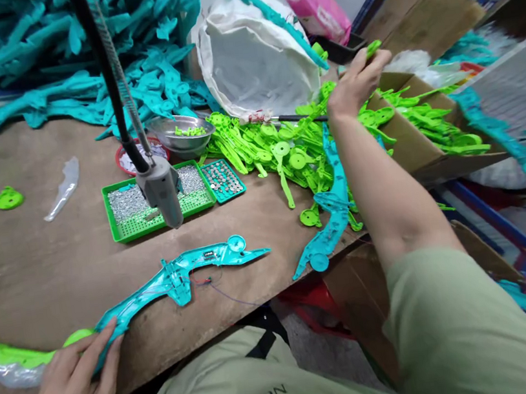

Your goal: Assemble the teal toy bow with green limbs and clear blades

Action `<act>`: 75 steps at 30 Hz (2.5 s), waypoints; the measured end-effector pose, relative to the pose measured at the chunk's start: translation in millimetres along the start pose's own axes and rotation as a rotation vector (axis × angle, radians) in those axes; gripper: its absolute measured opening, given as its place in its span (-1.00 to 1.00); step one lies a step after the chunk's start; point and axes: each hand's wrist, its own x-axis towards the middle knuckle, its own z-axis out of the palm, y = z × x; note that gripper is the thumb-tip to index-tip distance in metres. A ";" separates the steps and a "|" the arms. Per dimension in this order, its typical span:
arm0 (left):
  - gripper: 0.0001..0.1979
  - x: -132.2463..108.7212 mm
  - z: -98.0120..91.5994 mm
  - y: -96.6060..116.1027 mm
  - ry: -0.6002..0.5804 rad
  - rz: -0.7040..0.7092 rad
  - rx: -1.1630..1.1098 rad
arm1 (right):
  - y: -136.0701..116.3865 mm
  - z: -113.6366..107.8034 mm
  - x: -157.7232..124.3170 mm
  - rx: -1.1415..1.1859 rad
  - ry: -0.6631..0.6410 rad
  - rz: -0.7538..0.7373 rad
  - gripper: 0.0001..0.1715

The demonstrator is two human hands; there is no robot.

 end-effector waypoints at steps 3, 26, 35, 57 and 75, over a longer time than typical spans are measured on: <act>-0.34 0.0 -0.9 2.1 0.017 0.010 0.022 | -25.6 -9.9 -11.3 0.099 0.150 0.280 -0.67; -0.31 39.9 59.7 26.4 -0.318 -0.041 -0.035 | -132.1 -90.1 -206.9 0.649 -0.670 0.916 -0.50; -0.20 26.9 41.0 1.4 -0.311 0.002 -0.031 | -167.7 -65.0 -245.3 0.855 -0.949 1.221 -0.65; -0.20 27.4 35.2 -7.0 -0.350 -0.009 -0.062 | -167.9 -43.4 -255.8 0.745 -1.116 1.309 -0.76; -0.20 25.6 33.2 -11.5 -0.373 -0.050 -0.046 | -188.2 -87.1 -269.6 -0.100 -1.151 0.178 -0.46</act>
